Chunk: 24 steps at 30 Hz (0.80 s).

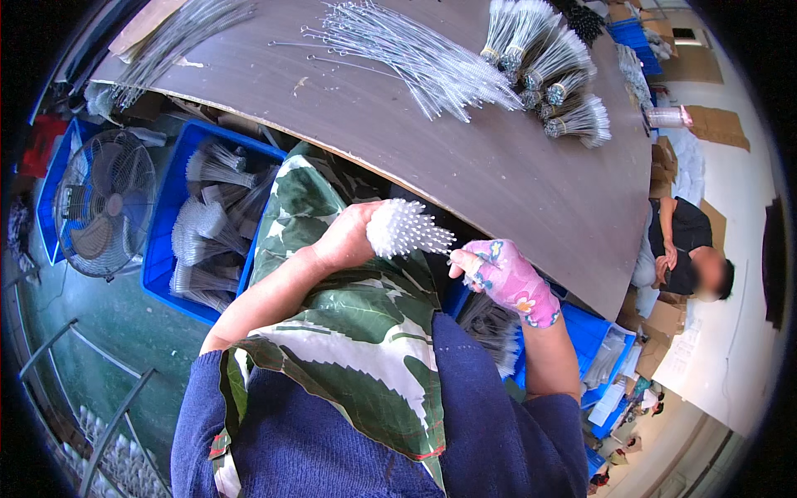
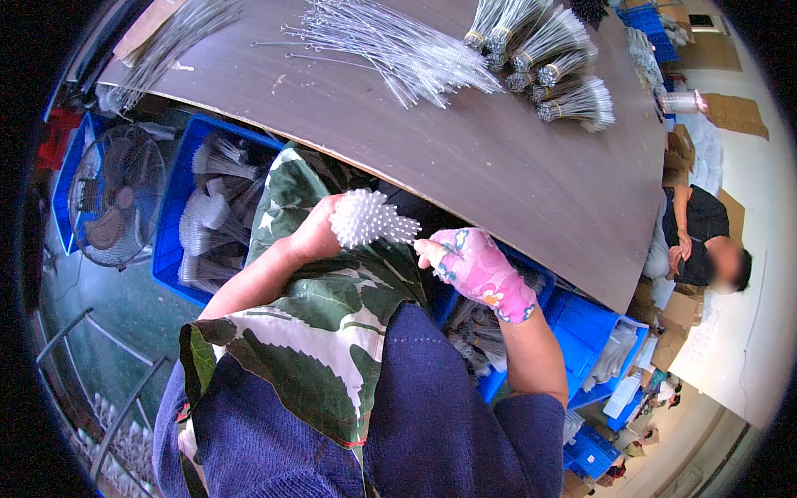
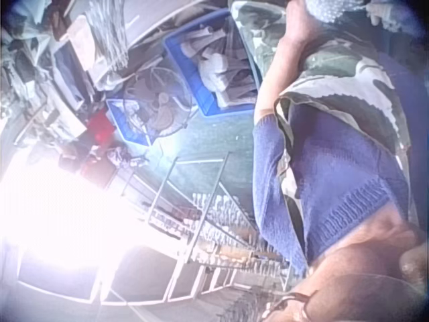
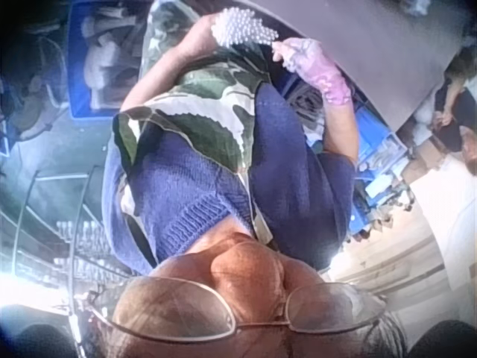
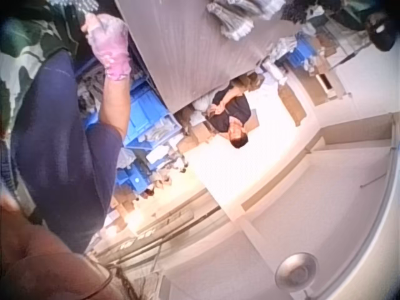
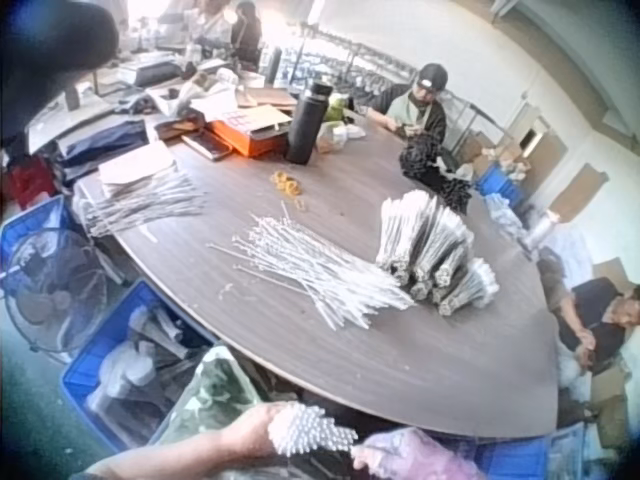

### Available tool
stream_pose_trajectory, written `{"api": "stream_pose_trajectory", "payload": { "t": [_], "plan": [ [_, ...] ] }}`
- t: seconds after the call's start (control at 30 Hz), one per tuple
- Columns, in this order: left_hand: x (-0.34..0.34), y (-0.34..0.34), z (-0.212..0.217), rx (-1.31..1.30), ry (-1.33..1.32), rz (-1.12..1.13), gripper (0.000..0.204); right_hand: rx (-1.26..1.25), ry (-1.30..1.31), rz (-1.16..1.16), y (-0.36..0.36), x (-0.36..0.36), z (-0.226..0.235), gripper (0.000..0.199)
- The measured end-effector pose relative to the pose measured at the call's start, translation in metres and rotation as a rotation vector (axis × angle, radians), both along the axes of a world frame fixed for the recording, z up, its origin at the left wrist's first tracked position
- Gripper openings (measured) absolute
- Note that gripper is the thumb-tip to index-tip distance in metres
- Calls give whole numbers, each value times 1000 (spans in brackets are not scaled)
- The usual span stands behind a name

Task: Assembling and sorting white plastic-bristle brushes with metal stems into bundles and placing them in bins.

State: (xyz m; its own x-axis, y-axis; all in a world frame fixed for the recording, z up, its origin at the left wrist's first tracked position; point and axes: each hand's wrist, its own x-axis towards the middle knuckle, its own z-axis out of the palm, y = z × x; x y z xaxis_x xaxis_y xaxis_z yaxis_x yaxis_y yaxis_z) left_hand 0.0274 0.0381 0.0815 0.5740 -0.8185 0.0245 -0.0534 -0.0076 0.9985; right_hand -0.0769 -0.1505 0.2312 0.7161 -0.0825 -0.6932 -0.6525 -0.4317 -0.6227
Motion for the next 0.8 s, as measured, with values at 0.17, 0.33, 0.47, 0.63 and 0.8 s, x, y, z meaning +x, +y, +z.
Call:
{"api": "stream_pose_trajectory", "payload": {
  "t": [0.17,0.33,0.47,0.63,0.8],
  "plan": [
    [1,1,-20,4,-142,-4,23,142,98,-159,-2,-3,12,34],
    [1,-1,-28,-2,-212,-24,22,91,88,-129,-10,-3,10,35],
    [2,2,-32,9,-335,-46,21,82,78,-76,-6,3,5,36],
    [4,1,-21,-31,-242,-43,20,59,46,-22,-4,8,3,37],
    [5,0,-26,-33,-276,-22,23,135,-49,-137,-3,9,6,33]
  ]
}}
